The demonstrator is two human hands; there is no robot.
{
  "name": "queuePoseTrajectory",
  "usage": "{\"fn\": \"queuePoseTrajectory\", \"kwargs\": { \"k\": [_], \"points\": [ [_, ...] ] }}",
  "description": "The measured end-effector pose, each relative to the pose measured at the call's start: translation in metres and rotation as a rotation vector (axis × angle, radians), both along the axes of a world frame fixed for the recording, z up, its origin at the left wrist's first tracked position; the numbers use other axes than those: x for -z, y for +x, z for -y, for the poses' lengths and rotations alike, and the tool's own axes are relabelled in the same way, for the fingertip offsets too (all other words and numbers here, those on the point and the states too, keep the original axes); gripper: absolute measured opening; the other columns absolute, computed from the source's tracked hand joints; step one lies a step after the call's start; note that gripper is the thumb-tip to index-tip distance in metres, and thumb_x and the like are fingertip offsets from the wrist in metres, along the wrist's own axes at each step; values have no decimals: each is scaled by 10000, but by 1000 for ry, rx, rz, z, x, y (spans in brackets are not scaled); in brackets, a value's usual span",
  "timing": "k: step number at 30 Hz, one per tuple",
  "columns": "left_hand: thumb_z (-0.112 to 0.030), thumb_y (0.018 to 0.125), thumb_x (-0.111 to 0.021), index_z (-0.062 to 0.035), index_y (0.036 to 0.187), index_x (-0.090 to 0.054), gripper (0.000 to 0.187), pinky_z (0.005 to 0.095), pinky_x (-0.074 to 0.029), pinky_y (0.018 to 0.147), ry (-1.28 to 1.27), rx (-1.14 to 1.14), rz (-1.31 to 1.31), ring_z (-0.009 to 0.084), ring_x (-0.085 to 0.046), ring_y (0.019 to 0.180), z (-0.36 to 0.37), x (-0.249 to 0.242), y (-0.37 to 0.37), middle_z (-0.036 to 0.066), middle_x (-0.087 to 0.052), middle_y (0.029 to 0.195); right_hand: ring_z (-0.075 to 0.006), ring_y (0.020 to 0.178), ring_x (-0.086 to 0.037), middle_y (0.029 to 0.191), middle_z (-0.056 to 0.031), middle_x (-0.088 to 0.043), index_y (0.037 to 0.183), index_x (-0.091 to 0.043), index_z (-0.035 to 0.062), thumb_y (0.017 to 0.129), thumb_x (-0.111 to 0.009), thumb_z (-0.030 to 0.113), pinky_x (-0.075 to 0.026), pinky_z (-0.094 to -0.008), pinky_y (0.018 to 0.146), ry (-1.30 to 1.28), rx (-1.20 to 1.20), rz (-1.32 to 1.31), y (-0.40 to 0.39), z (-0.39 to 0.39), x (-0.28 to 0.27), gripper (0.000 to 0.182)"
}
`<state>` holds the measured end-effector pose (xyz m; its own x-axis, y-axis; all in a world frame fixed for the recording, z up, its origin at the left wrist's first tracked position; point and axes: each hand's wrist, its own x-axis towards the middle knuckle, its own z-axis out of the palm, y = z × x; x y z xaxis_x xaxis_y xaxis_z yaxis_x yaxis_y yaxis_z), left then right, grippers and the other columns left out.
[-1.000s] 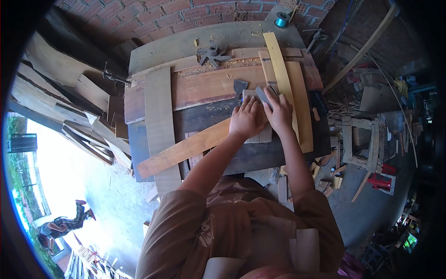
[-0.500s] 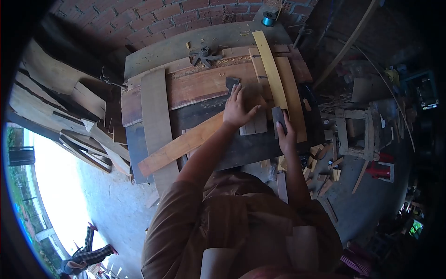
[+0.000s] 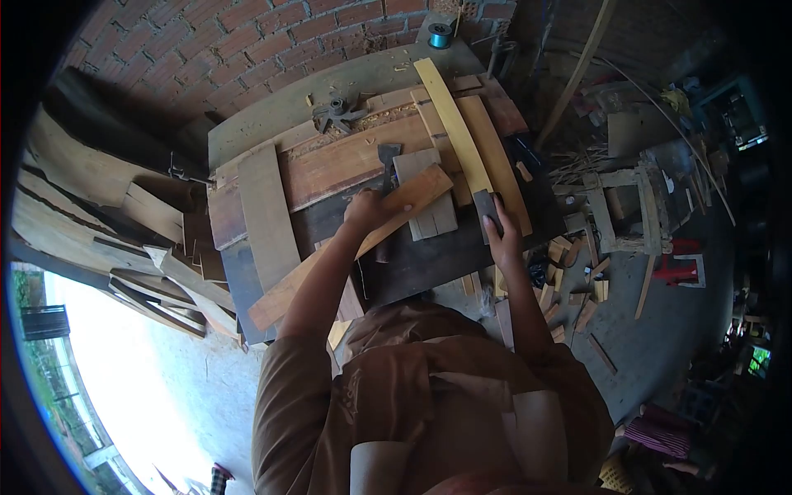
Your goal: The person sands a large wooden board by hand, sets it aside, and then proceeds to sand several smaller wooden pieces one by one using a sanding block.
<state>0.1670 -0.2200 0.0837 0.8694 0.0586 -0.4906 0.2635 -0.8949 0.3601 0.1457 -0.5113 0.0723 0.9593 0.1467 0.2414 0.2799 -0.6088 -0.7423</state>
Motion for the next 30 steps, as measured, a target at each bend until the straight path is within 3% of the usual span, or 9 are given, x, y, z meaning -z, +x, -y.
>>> {"fn": "queuePoseTrajectory", "kwargs": {
  "k": [2,4,7,11,13,16,19,25,30],
  "points": [
    [-655,608,-650,10,1081,-565,821,400,-436,870,-24,1,-24,327,-535,1038,-2,-1,-2,225,-512,1156,-356,997,-514,1100,-213,-523,1292,-429,111,849,-554,214,-404,-385,862,8,4,-27,3,0,-3,472],
    [-648,594,-666,-18,1151,-520,853,398,-430,885,-39,-13,209,335,-524,1058,-2,-8,-12,209,-508,1175,-355,990,-510,1095,-212,-518,1289,-431,101,847,-557,206,-401,-383,864,14,4,-55,5,0,-3,471],
    [-627,567,-696,-72,1236,-445,905,393,-426,900,34,59,292,341,-509,1084,-2,-16,-29,186,-506,1192,-349,944,-519,1043,-204,-524,1288,-432,100,844,-559,204,-409,-387,841,-40,13,-33,7,1,2,474],
    [-601,547,-719,-120,1284,-383,941,389,-425,909,101,116,290,330,-508,1094,-10,-16,-51,160,-518,1186,-344,897,-528,992,-207,-528,1283,-436,91,848,-555,204,-418,-390,807,-13,-4,66,6,-4,5,464],
    [-574,556,-724,-119,1250,-426,882,389,-433,893,27,45,113,316,-526,1071,-16,-18,-58,156,-541,1154,-345,886,-530,982,-211,-529,1280,-439,88,850,-553,204,-420,-389,800,19,-31,82,5,-9,4,460],
    [-547,577,-720,-115,1221,-455,820,385,-436,882,41,16,75,303,-537,1056,-17,-23,-58,148,-561,1122,-357,912,-535,1000,-221,-534,1278,-439,83,856,-546,205,-420,-382,810,1,-53,38,7,-9,4,452],
    [-523,597,-706,-98,1135,-494,717,402,-459,824,46,-29,169,304,-585,961,-21,-24,-59,147,-610,1012,-363,949,-533,1024,-222,-536,1282,-433,84,864,-536,221,-420,-377,816,18,-53,-3,9,-11,3,452],
    [-561,635,-643,-35,1096,-497,715,433,-489,753,92,-227,245,357,-606,885,-55,-15,-34,222,-617,944,-372,957,-543,1047,-235,-541,1289,-421,83,869,-523,266,-427,-385,815,-16,-7,-45,7,-10,1,469],
    [-572,655,-619,-1,1075,-501,719,438,-496,740,159,-335,325,383,-608,865,-92,5,-20,247,-617,907,-369,1028,-508,1127,-240,-505,1364,-266,74,853,-542,271,-405,-402,857,-193,142,-108,15,-7,1,613]
  ]
}}
